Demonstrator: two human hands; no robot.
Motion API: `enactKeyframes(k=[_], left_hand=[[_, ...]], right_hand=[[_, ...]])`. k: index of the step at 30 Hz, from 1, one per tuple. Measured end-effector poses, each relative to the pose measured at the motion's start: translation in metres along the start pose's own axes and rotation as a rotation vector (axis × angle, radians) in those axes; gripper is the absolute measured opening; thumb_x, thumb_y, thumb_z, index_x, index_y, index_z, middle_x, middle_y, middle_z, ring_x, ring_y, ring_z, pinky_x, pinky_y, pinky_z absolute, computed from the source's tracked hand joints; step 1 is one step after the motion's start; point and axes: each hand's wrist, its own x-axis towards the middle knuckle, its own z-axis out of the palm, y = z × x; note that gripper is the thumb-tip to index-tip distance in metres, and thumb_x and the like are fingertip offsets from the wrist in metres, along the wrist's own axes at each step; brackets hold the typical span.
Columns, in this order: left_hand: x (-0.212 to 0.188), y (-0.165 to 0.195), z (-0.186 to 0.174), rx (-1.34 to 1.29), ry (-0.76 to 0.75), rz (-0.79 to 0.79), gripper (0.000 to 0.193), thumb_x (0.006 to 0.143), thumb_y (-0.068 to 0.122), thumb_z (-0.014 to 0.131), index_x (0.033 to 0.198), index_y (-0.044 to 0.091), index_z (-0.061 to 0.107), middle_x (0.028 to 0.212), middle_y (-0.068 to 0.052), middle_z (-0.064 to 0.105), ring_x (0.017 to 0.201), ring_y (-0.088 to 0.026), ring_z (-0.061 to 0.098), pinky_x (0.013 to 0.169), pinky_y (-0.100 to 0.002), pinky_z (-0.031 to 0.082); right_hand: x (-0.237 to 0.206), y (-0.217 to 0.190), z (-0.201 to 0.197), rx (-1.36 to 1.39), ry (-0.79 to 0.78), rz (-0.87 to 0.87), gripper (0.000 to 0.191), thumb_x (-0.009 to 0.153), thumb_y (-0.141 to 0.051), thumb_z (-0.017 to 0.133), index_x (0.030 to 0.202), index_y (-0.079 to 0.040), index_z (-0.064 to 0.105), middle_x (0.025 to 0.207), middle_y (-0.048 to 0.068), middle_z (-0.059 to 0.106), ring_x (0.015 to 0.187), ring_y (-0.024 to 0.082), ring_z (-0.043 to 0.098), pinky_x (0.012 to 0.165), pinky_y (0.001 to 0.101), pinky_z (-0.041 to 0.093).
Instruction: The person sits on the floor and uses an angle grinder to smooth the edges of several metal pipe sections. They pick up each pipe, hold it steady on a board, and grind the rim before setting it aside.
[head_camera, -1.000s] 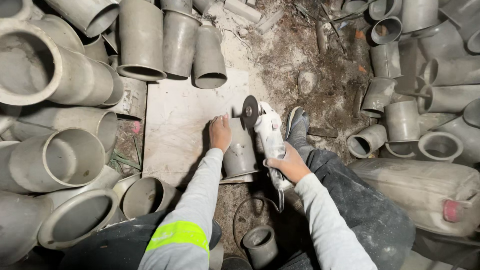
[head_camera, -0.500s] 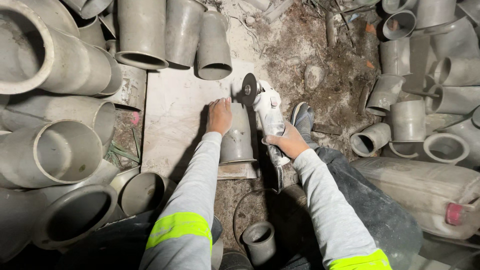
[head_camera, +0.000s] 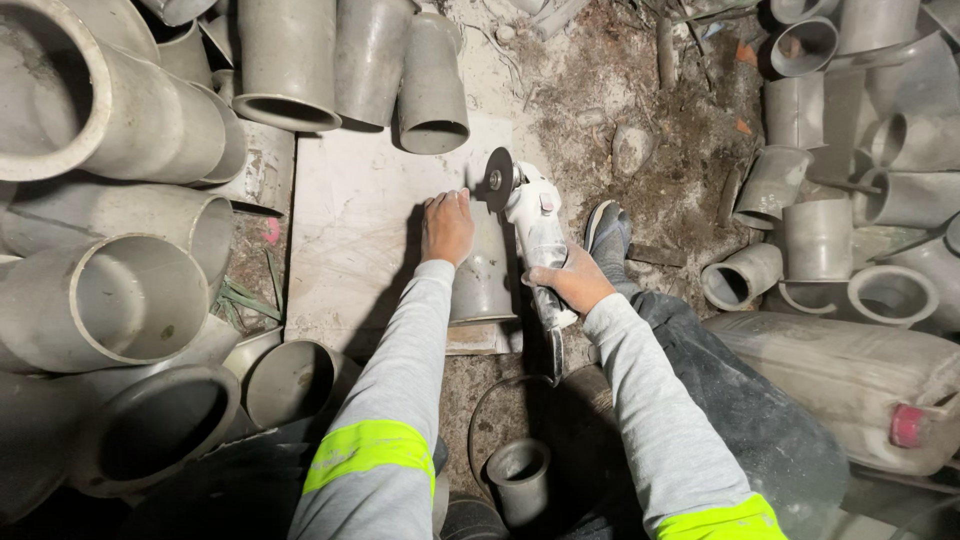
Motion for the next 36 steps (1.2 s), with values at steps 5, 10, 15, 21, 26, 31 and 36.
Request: enactKeyframes(k=[5,10,15,21,26,31,36], left_hand=[[0.002,-0.003,0.003,-0.016,0.007,-0.009,0.039,0.107,0.027,0.044,0.098,-0.002,0.069,0.104,-0.023,0.070,0.102,-0.045,0.060,0.094,-0.053,0.046],[0.003,-0.005,0.005,-0.004,0.000,-0.027,0.038,0.107,0.028,0.045,0.099,-0.001,0.069,0.105,-0.021,0.070,0.104,-0.044,0.060,0.094,-0.053,0.047],[0.003,-0.006,0.007,0.005,-0.002,-0.042,0.037,0.106,0.029,0.046,0.096,0.001,0.069,0.105,-0.019,0.070,0.104,-0.042,0.060,0.093,-0.053,0.047],[0.002,-0.007,0.006,0.013,-0.002,-0.044,0.037,0.106,0.029,0.046,0.096,0.001,0.069,0.105,-0.019,0.070,0.105,-0.042,0.060,0.093,-0.053,0.048],[0.002,-0.008,0.004,0.017,-0.018,-0.057,0.038,0.106,0.029,0.046,0.095,0.001,0.069,0.106,-0.019,0.070,0.105,-0.042,0.060,0.093,-0.054,0.048],[0.002,-0.009,0.003,0.020,-0.020,-0.063,0.038,0.106,0.029,0.046,0.095,0.001,0.069,0.106,-0.018,0.070,0.106,-0.041,0.060,0.094,-0.053,0.048],[0.001,-0.008,0.004,0.016,-0.022,-0.071,0.038,0.106,0.029,0.046,0.094,0.001,0.068,0.106,-0.018,0.070,0.106,-0.041,0.060,0.093,-0.054,0.048]], right_hand=[[0.005,0.001,0.002,-0.054,0.024,0.040,0.055,0.072,-0.011,0.078,0.124,0.001,0.062,0.103,0.008,0.074,0.092,0.018,0.070,0.088,0.0321,0.055],[0.005,0.001,0.004,-0.096,0.017,0.030,0.055,0.072,-0.012,0.079,0.123,0.002,0.063,0.103,0.009,0.074,0.092,0.018,0.069,0.089,0.0323,0.055],[0.002,-0.001,0.004,-0.134,0.034,0.052,0.060,0.071,-0.014,0.078,0.127,0.000,0.062,0.108,0.010,0.074,0.095,0.020,0.069,0.092,0.0324,0.054],[-0.003,0.002,0.006,-0.155,0.049,0.055,0.062,0.072,-0.015,0.078,0.128,0.002,0.060,0.112,0.011,0.074,0.100,0.020,0.069,0.095,0.0326,0.053],[-0.009,-0.002,0.010,-0.090,0.031,0.037,0.065,0.070,-0.016,0.079,0.129,0.003,0.058,0.112,0.012,0.073,0.099,0.020,0.068,0.094,0.0331,0.053],[-0.014,-0.005,0.012,-0.157,0.048,0.092,0.065,0.071,-0.019,0.080,0.128,0.004,0.060,0.111,0.013,0.073,0.098,0.021,0.069,0.093,0.0328,0.054],[-0.018,-0.001,0.010,-0.185,0.043,0.076,0.065,0.072,-0.020,0.079,0.129,0.005,0.059,0.112,0.014,0.073,0.099,0.021,0.069,0.093,0.0327,0.054]])
